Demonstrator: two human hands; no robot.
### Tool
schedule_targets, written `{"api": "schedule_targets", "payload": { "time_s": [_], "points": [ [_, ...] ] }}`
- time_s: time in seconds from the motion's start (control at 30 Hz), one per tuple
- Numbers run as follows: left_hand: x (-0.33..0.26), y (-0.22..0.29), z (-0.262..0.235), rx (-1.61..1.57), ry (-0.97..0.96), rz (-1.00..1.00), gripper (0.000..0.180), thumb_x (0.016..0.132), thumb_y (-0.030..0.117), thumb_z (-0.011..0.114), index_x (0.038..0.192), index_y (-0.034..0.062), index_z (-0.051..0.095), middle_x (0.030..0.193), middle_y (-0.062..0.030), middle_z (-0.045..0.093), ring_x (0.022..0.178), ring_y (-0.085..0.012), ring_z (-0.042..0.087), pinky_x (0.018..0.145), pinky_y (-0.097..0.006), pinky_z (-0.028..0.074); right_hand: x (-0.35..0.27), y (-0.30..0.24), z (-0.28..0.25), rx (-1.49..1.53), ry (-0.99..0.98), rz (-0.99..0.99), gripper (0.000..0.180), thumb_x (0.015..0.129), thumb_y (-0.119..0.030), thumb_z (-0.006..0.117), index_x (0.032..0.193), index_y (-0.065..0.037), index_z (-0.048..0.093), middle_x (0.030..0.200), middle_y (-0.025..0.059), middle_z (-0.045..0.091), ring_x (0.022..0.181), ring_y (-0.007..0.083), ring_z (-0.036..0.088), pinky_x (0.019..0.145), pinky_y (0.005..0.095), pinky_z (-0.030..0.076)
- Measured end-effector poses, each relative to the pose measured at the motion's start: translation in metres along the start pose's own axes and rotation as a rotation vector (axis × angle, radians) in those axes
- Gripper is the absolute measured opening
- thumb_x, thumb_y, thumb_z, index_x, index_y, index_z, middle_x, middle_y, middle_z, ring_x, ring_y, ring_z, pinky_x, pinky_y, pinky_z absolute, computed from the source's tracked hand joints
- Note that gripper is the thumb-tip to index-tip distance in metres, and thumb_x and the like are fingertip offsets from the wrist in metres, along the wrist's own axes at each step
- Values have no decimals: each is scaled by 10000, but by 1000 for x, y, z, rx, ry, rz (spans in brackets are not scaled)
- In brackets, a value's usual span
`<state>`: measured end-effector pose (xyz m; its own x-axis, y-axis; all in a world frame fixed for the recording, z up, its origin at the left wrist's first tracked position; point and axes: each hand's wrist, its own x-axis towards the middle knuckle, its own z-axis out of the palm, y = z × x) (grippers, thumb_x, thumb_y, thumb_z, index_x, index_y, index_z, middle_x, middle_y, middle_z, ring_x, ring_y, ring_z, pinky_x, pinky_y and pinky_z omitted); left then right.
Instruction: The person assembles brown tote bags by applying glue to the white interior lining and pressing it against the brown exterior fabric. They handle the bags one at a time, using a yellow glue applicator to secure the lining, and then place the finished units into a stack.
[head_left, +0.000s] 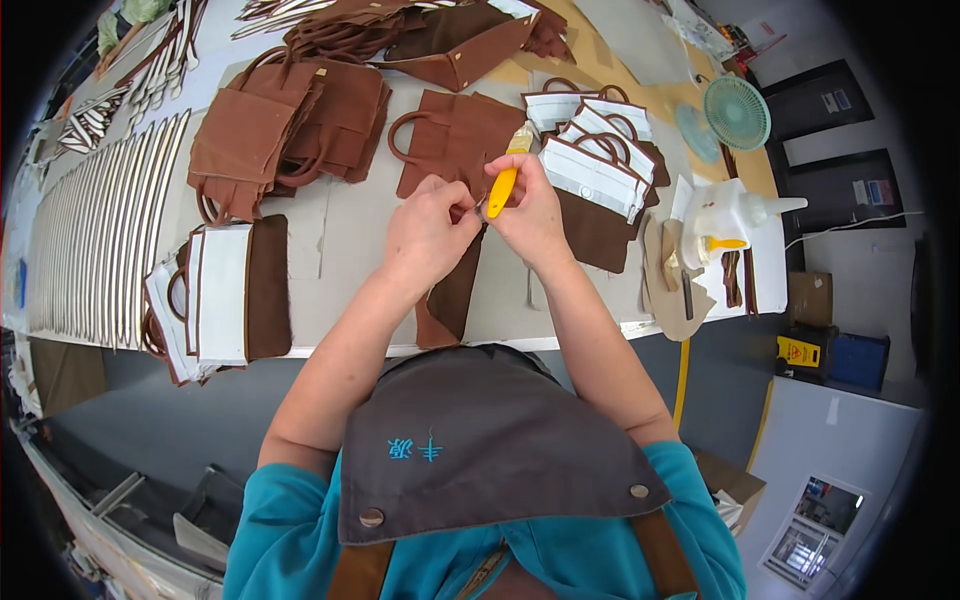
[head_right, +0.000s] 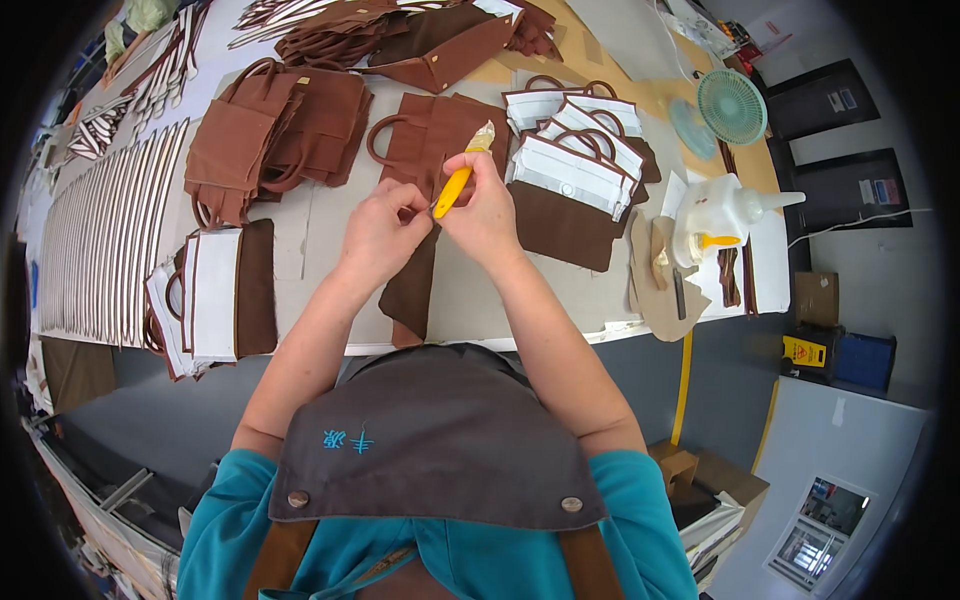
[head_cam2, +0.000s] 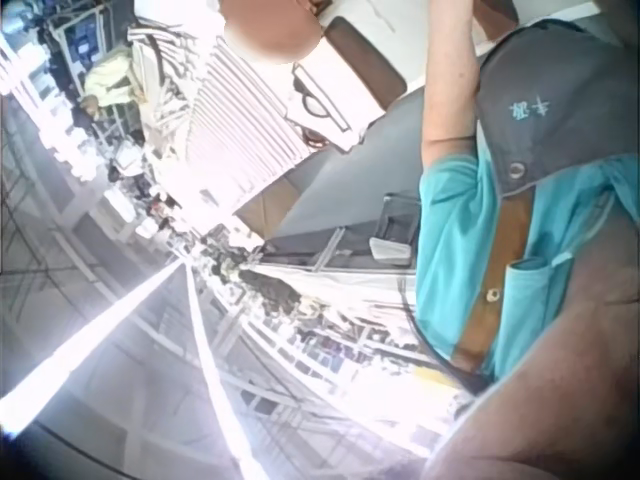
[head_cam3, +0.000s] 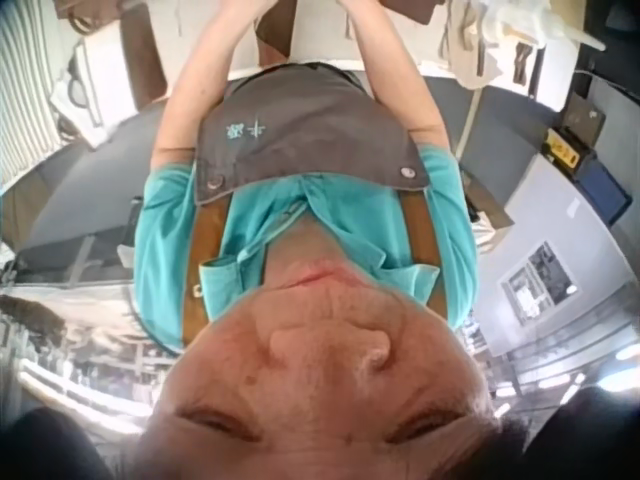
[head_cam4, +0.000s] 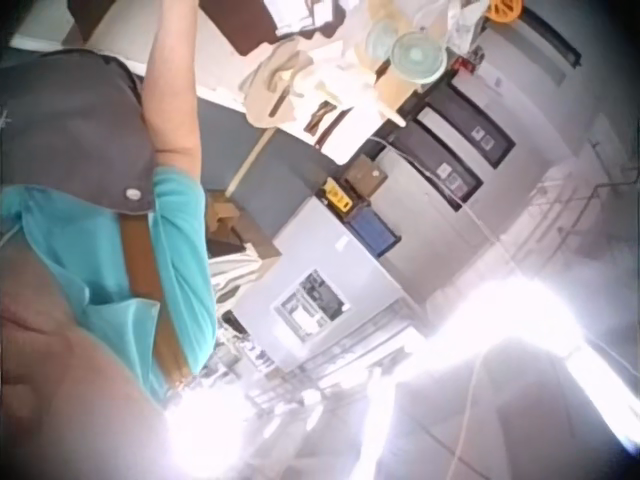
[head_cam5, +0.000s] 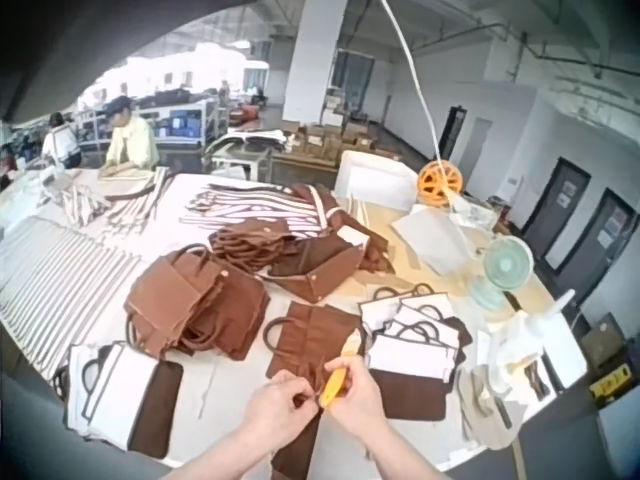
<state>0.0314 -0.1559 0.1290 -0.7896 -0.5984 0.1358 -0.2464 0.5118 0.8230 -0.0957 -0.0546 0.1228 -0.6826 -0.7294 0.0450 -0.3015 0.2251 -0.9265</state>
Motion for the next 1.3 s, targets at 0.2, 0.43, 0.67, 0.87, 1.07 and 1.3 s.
{"api": "schedule_targets", "payload": {
  "time_s": [0.2, 0.43, 0.67, 0.87, 1.07, 1.3],
  "points": [
    [2, 2, 5, -38, 30, -16, 68, 837, 60, 658, 872, 3, 641, 1001, -106, 730, 723, -240, 695, 674, -349, 547, 2, -17, 8, -140, 78, 30, 498, 709, 8, 764, 1123, -119, 517, 931, 51, 617, 731, 143, 632, 692, 306, 528],
    [2, 4, 5, 2, -11, -110, 69, 858, 70, 639, 869, 12, 604, 990, -104, 749, 729, -234, 711, 673, -341, 547, 6, 17, 4, 233, 17, 84, 537, 738, 147, 690, 1173, -101, 496, 1121, 46, 591, 885, 126, 611, 766, 266, 530],
    [9, 6, 2, 4, -53, -153, 78, 871, 86, 626, 875, 11, 603, 930, -108, 743, 657, -228, 672, 637, -354, 520, 5, 9, 0, 373, 25, 172, 555, 729, 155, 701, 1176, -105, 499, 1191, 46, 588, 936, 133, 605, 807, 282, 539],
    [11, 5, 8, 32, -61, -136, 82, 862, 97, 631, 879, 21, 607, 850, -121, 716, 643, -249, 643, 622, -377, 502, 6, 4, -1, 95, 31, 98, 542, 710, 89, 752, 1153, -108, 509, 1071, 57, 600, 839, 140, 636, 739, 287, 538],
    [16, -2, 11, 83, -72, -53, 86, 859, 108, 627, 877, 26, 609, 770, -136, 669, 693, -286, 650, 644, -410, 500, 10, -9, -2, -279, 34, 12, 541, 711, 26, 779, 1155, -123, 508, 902, 44, 617, 717, 134, 631, 678, 282, 521],
    [29, -12, 18, 6, -169, -84, 107, 869, 122, 632, 891, 18, 624, 814, -136, 689, 730, -289, 661, 676, -403, 512, 13, 26, -1, -84, 98, 83, 478, 703, -23, 816, 1080, -120, 539, 915, 55, 635, 678, 160, 631, 668, 318, 531]
  ]
}}
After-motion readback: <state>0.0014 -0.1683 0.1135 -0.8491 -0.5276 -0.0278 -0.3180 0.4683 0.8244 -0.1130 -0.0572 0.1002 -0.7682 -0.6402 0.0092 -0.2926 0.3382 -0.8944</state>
